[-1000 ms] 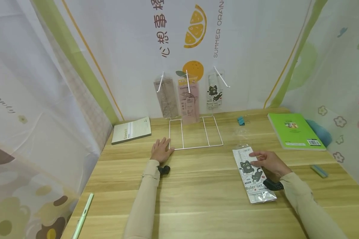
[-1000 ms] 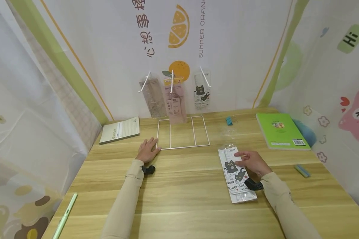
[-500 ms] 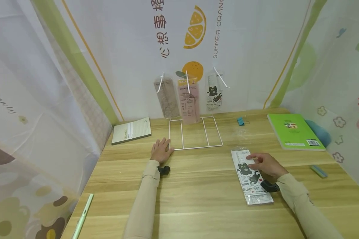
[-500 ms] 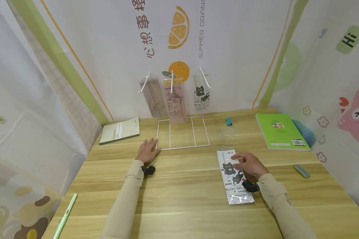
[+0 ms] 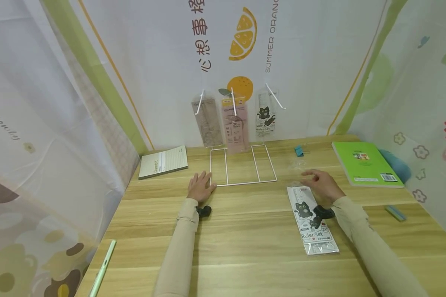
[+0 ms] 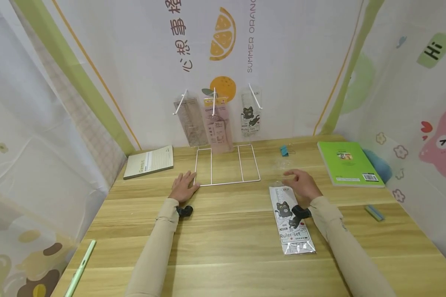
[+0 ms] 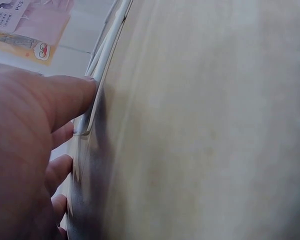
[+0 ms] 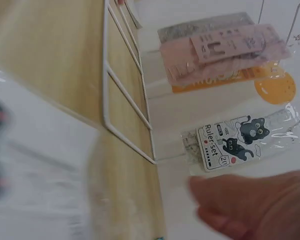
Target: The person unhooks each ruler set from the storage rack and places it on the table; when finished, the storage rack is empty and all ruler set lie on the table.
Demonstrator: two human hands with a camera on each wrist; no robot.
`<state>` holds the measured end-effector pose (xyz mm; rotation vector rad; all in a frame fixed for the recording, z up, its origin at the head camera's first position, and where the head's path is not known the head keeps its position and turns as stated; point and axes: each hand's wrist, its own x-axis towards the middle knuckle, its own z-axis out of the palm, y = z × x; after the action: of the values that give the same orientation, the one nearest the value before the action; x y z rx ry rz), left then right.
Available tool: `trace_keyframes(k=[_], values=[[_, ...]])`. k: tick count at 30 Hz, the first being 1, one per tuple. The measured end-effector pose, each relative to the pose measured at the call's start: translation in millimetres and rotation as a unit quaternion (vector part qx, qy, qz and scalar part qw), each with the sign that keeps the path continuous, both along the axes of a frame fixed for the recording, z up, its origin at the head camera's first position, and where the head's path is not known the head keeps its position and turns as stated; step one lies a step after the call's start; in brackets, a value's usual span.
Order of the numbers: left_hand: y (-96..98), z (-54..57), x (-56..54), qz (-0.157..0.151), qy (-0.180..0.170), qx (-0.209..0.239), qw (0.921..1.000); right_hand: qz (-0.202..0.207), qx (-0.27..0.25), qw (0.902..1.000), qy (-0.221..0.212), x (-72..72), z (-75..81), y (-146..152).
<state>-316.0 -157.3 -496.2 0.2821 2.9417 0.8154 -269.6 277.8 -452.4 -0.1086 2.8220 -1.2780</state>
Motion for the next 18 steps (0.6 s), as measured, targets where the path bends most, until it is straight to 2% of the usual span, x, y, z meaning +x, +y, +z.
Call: trace_keyframes(k=[3, 6, 10, 14, 18], values=[[-0.7, 0.5, -1.1, -0.001, 0.001, 0.001, 1.0000, -0.022, -0.021, 0.9981, 0.054, -35.9, 16.2, -11], [-2.6, 1.8, -3.4, -0.001, 0.003, -0.005, 1.0000, -0.033, -0.056, 0.9914, 0.114, -76.4, 34.2, -21], [-3.5, 0.2, -4.4, -0.001, 0.003, -0.008, 1.0000, -0.029, -0.097, 0.9848, 0.141, -121.6, 58.0, -35], [-3.8, -1.8, -2.8, 0.003, 0.001, -0.006, 1.0000, -0.010, -0.126, 0.9850, 0.117, -148.7, 73.9, -52], [-2.4, -3.5, -3.7, 0.003, -0.002, -0.011, 0.9999, 0.006, -0.153, 0.9823, 0.108, -162.9, 85.3, -64]])
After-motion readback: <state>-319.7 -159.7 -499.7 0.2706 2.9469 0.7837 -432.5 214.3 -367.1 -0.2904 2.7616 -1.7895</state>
